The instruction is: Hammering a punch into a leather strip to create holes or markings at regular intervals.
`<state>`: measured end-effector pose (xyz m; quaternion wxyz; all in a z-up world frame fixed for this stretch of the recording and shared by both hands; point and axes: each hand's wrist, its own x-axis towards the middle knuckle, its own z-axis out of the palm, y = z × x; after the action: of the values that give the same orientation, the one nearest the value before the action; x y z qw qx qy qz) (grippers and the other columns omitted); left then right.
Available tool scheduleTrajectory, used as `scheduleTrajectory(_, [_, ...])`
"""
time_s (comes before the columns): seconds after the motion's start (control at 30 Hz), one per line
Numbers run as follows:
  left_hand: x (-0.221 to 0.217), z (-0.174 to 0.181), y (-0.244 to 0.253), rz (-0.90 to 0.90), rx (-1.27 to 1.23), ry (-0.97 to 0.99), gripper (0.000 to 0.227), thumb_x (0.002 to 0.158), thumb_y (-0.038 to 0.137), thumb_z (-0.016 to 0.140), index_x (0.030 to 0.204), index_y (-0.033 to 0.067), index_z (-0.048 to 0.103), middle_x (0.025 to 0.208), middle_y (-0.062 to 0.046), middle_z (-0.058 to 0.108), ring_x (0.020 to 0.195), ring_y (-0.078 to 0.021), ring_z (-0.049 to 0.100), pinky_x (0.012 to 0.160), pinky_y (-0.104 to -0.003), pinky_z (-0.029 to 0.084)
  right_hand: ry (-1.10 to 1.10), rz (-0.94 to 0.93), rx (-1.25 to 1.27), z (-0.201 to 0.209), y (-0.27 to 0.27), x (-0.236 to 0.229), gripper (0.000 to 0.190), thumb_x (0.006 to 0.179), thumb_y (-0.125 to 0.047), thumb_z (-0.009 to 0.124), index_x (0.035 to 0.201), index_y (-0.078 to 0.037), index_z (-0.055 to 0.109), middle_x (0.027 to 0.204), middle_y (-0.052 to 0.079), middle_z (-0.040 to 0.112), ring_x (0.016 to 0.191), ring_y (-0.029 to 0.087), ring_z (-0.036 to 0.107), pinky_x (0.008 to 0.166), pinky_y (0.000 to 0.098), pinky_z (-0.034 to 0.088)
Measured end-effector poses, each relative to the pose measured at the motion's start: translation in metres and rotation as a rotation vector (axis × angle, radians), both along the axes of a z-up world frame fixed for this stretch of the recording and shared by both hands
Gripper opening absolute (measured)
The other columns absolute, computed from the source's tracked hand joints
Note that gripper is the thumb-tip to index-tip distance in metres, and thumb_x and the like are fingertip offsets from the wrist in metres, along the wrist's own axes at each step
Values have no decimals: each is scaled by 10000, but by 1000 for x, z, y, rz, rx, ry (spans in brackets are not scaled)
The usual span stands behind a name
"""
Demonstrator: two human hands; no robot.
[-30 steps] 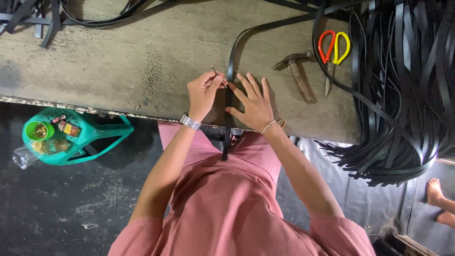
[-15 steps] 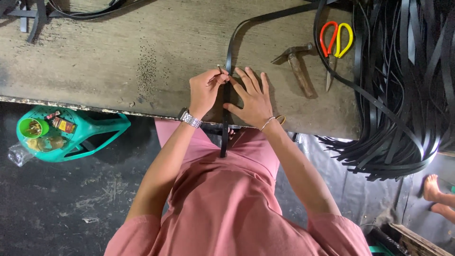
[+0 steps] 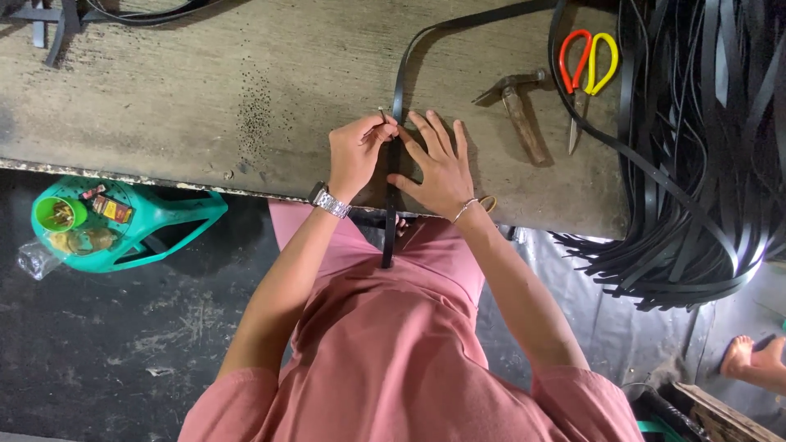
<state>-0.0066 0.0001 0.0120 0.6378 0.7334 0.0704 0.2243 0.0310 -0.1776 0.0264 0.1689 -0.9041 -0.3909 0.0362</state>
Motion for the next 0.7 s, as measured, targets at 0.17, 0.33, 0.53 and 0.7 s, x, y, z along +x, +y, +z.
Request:
scheduleTrajectory(0.17, [0,-2,-1,8,43,-18,65,982,66,740,943,28,776,801,-122,783,732,-197,774,684,-293,631,2,-7,18,-2,-1,0,705,926,-680,625,1409,-168,596,1641,36,348,1556,257,227,1266,568,42])
scheduleTrajectory(0.33, [-1,-5,1,23,93,-16,63,974,76,753,928,42,780,783,-105,783,703,-183,770,664,-288,629,-14,1,25,-4,-1,0,709,937,-669,623,1433,-164,583,1634,47,356,1550,272,241,1261,585,59])
scheduleTrajectory(0.53, [-1,2,-1,32,66,-22,76,965,28,742,896,30,774,775,-111,779,713,-197,775,642,-286,640,-3,1,27,-8,-2,0,750,933,-672,612,1502,-191,523,1632,58,352,1549,285,244,1259,592,54])
scheduleTrajectory(0.7, [-1,3,-3,30,10,-41,91,980,-14,708,906,-13,760,795,-169,772,732,-242,777,658,-318,652,26,-4,20,-6,-2,0,779,920,-689,605,1547,-247,471,1642,31,335,1558,265,216,1263,569,31])
